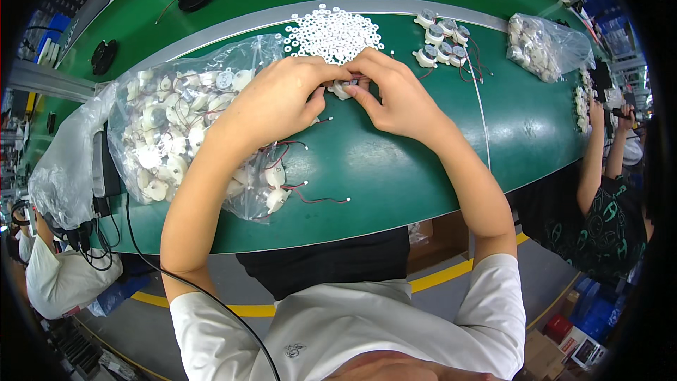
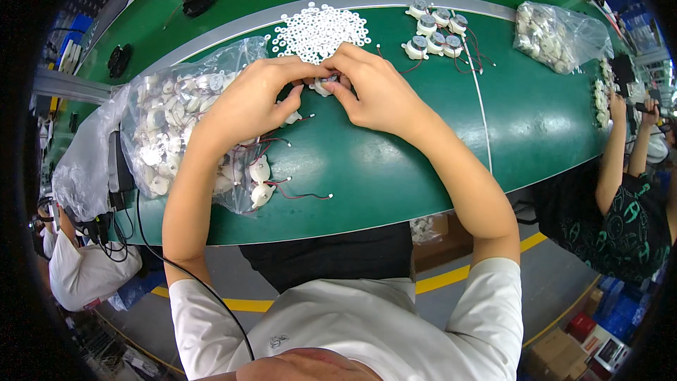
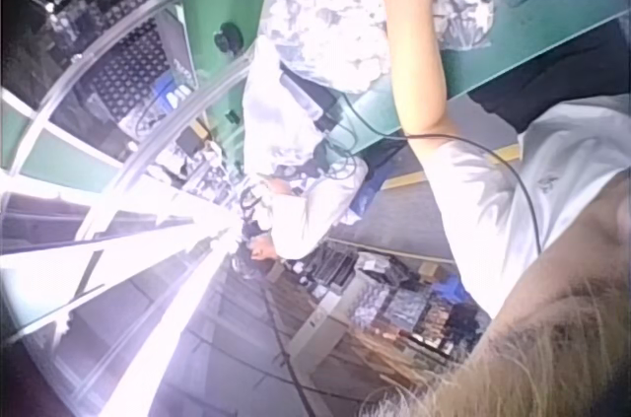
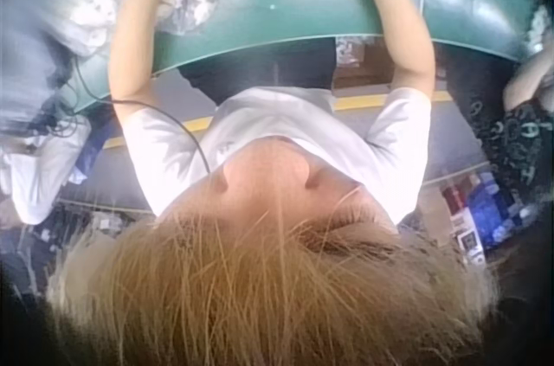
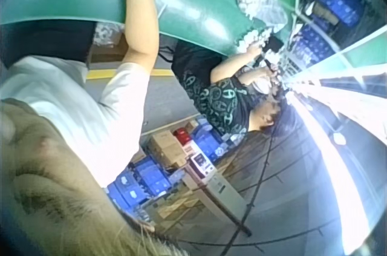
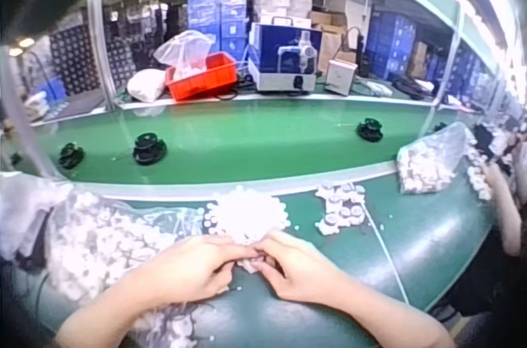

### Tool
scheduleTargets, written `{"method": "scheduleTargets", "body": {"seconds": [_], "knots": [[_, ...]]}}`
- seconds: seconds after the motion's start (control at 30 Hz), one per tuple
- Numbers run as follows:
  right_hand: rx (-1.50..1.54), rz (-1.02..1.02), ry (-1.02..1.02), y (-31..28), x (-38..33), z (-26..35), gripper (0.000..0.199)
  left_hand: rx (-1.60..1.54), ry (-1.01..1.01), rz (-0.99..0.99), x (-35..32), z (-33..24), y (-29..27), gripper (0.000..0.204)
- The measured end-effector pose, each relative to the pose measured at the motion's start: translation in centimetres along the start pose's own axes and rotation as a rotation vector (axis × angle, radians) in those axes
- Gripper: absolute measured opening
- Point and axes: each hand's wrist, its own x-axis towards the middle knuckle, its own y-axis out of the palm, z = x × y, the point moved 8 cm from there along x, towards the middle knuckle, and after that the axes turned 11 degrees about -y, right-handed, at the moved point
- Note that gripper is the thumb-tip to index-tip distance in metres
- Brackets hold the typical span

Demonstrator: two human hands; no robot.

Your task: Assembling small light components by attaching white plastic rings to LED units.

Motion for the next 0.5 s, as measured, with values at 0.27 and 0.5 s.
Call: {"method": "scheduleTargets", "body": {"seconds": [0.27,0.5], "knots": [[-0.076,-0.027,-0.033,0.2,0.0,0.4,0.023,0.163,0.008,0.005,-0.7,-1.0,0.6,0.040],[-0.197,0.051,0.006,1.7,-0.1,1.2,0.018,0.363,0.010,0.008,-1.2,-1.6,0.6,0.037]]}}
